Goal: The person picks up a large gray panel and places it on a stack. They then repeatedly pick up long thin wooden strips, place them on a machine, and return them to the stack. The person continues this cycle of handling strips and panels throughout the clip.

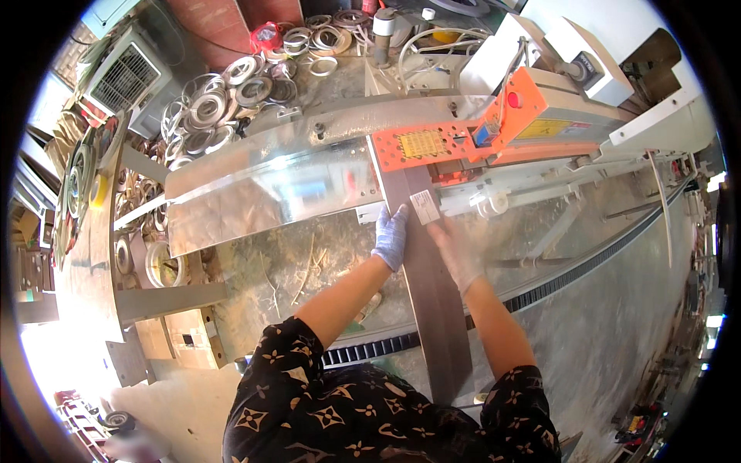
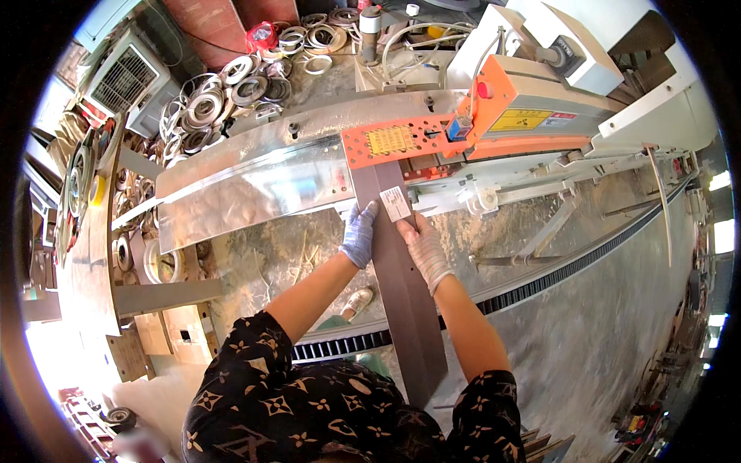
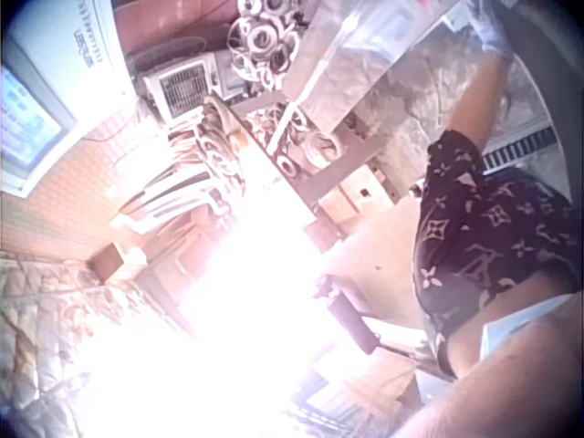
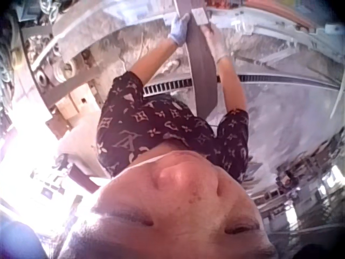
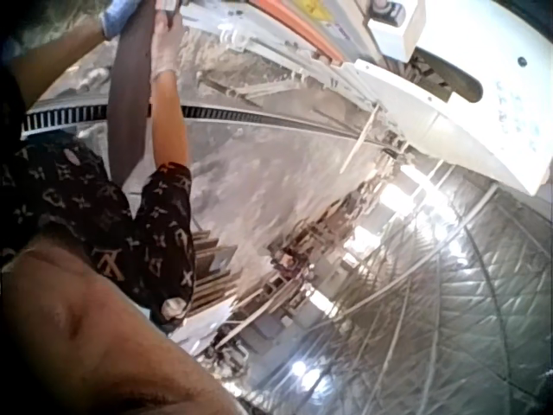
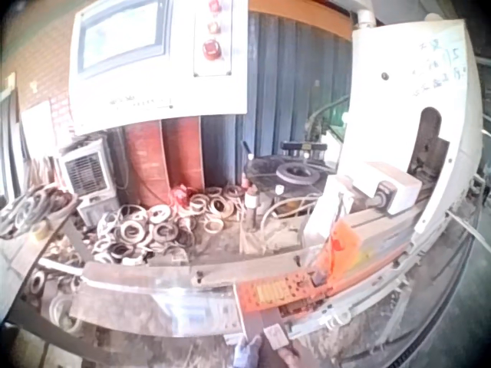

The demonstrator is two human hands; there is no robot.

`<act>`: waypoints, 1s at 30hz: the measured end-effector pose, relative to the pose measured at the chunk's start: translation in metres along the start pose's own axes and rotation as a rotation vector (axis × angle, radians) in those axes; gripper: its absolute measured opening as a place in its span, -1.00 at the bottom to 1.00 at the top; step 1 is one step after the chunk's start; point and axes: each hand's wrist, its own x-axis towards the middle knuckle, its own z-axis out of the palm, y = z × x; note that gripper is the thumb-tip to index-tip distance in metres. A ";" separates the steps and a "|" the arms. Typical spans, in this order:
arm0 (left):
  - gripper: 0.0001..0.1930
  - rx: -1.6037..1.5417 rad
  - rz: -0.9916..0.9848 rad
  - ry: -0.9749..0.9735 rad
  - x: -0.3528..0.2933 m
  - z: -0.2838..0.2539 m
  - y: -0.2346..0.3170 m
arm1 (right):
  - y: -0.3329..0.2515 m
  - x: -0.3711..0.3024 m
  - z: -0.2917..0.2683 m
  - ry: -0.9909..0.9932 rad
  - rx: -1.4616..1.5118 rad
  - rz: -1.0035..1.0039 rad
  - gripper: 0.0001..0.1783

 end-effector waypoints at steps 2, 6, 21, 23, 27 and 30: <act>-0.71 0.022 0.009 0.018 0.001 0.001 -0.002 | -0.010 -0.001 0.001 0.024 -0.075 0.006 -0.53; -0.50 0.032 -0.016 -0.042 0.000 0.000 0.001 | 0.003 0.007 -0.002 0.043 -0.065 -0.052 -0.57; -0.66 0.082 -0.051 -0.089 0.000 0.043 -0.008 | 0.013 0.021 -0.044 -0.001 0.119 0.068 -0.60; -0.68 0.092 -0.090 -0.085 0.002 0.053 -0.009 | 0.005 0.022 -0.055 0.004 0.117 0.074 -0.61; -0.72 0.058 -0.066 -0.100 0.002 0.078 -0.015 | 0.017 0.031 -0.075 0.021 0.179 0.032 -0.62; -0.74 0.065 -0.055 -0.071 0.003 0.094 -0.024 | 0.020 0.034 -0.091 0.046 0.176 0.026 -0.64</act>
